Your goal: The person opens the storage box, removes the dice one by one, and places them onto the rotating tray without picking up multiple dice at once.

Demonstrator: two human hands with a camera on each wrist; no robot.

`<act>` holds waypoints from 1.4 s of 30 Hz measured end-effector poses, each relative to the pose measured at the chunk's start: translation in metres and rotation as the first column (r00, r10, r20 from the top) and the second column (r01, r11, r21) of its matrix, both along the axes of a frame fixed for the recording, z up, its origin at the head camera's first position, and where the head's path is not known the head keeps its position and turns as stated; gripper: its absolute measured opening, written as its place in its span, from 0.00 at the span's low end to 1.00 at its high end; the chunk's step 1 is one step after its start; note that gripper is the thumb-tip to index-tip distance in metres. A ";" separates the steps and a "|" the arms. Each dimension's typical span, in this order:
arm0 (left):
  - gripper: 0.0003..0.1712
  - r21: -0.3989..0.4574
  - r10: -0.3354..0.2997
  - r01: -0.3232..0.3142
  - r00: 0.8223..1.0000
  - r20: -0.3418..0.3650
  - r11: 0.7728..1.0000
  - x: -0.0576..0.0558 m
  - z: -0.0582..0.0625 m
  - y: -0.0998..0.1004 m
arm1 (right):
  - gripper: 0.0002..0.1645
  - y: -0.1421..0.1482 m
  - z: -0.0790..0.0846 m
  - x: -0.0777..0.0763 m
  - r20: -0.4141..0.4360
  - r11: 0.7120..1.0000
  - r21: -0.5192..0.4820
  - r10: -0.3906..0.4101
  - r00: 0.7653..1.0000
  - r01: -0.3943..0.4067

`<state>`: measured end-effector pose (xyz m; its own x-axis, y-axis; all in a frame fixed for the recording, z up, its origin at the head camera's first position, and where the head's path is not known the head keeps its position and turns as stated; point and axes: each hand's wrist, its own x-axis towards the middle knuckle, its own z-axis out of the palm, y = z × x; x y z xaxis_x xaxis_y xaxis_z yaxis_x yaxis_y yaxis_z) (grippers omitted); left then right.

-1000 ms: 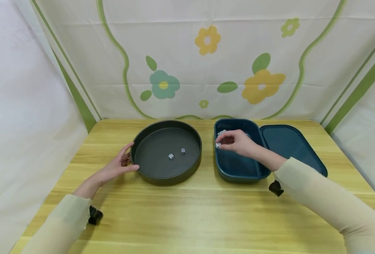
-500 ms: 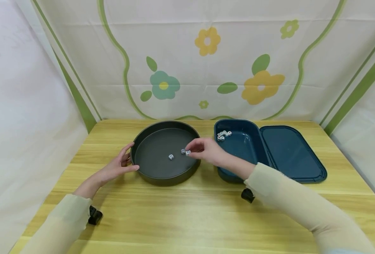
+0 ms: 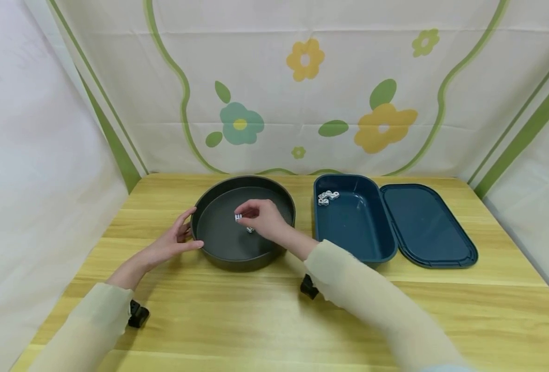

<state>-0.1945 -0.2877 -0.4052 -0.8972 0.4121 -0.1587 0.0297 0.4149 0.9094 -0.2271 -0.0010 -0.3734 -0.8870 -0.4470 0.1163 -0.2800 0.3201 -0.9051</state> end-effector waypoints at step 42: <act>0.54 -0.018 0.011 -0.012 1.000 -0.029 1.000 0.007 0.002 -0.003 | 0.10 0.098 0.061 -0.007 -0.041 0.982 0.183 0.062 0.997 -0.053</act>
